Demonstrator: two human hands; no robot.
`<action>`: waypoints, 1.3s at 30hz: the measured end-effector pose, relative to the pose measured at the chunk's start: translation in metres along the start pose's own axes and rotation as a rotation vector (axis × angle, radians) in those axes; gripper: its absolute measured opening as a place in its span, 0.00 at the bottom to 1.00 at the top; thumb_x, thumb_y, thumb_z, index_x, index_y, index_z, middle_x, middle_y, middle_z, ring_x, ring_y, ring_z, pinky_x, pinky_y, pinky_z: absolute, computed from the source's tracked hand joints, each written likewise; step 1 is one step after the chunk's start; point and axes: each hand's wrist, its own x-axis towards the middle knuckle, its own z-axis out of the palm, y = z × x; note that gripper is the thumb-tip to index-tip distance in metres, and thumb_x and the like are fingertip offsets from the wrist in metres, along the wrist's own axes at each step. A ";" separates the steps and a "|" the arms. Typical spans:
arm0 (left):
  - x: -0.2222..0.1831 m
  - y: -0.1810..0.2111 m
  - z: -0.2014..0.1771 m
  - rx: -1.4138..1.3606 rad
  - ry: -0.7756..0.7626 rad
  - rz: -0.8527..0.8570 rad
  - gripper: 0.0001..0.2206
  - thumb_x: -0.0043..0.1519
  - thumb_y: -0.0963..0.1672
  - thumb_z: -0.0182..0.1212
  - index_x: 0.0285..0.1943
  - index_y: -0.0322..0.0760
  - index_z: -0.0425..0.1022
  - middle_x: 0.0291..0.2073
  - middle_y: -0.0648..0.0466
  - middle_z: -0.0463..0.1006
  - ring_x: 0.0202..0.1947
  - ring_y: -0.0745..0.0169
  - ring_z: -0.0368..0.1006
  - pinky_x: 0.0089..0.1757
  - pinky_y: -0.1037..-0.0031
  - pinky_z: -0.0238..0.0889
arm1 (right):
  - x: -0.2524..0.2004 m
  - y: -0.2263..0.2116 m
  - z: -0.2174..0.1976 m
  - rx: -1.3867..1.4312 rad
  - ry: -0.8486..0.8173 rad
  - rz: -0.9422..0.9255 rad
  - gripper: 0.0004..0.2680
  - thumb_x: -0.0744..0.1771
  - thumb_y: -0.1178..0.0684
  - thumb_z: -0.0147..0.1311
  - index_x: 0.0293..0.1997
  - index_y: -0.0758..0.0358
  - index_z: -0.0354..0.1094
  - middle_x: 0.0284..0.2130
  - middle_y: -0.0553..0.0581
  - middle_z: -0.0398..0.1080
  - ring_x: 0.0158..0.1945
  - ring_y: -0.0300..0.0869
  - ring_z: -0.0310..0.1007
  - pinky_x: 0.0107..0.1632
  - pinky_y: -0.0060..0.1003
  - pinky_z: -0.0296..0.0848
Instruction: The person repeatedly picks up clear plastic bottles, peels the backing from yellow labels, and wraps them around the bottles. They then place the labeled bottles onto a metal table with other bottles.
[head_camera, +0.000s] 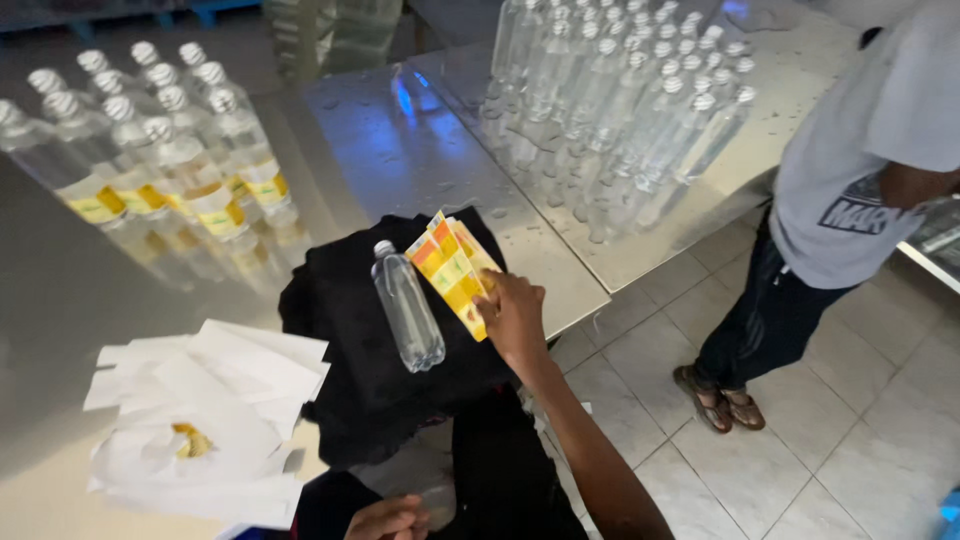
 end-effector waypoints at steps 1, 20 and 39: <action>0.007 -0.004 -0.014 -0.066 0.210 -0.405 0.19 0.64 0.35 0.67 0.65 0.16 0.81 0.59 0.23 0.84 0.57 0.28 0.84 0.55 0.49 0.79 | 0.002 -0.006 -0.011 0.083 -0.021 0.005 0.14 0.70 0.50 0.65 0.62 0.55 0.74 0.35 0.50 0.71 0.44 0.51 0.73 0.50 0.55 0.66; 0.148 0.137 0.184 0.207 0.819 -0.122 0.23 0.67 0.40 0.55 0.72 0.22 0.73 0.67 0.42 0.80 0.55 0.48 0.78 0.35 0.65 0.73 | -0.138 -0.080 -0.108 0.243 0.201 -0.465 0.14 0.69 0.59 0.69 0.61 0.56 0.74 0.41 0.57 0.69 0.49 0.53 0.67 0.55 0.54 0.76; 0.111 0.139 0.240 0.543 0.476 -0.001 0.12 0.66 0.45 0.68 0.53 0.34 0.80 0.44 0.47 0.90 0.46 0.63 0.87 0.47 0.76 0.77 | -0.131 -0.120 -0.175 0.239 0.103 -0.362 0.17 0.70 0.48 0.66 0.66 0.59 0.71 0.69 0.64 0.67 0.68 0.58 0.71 0.72 0.57 0.70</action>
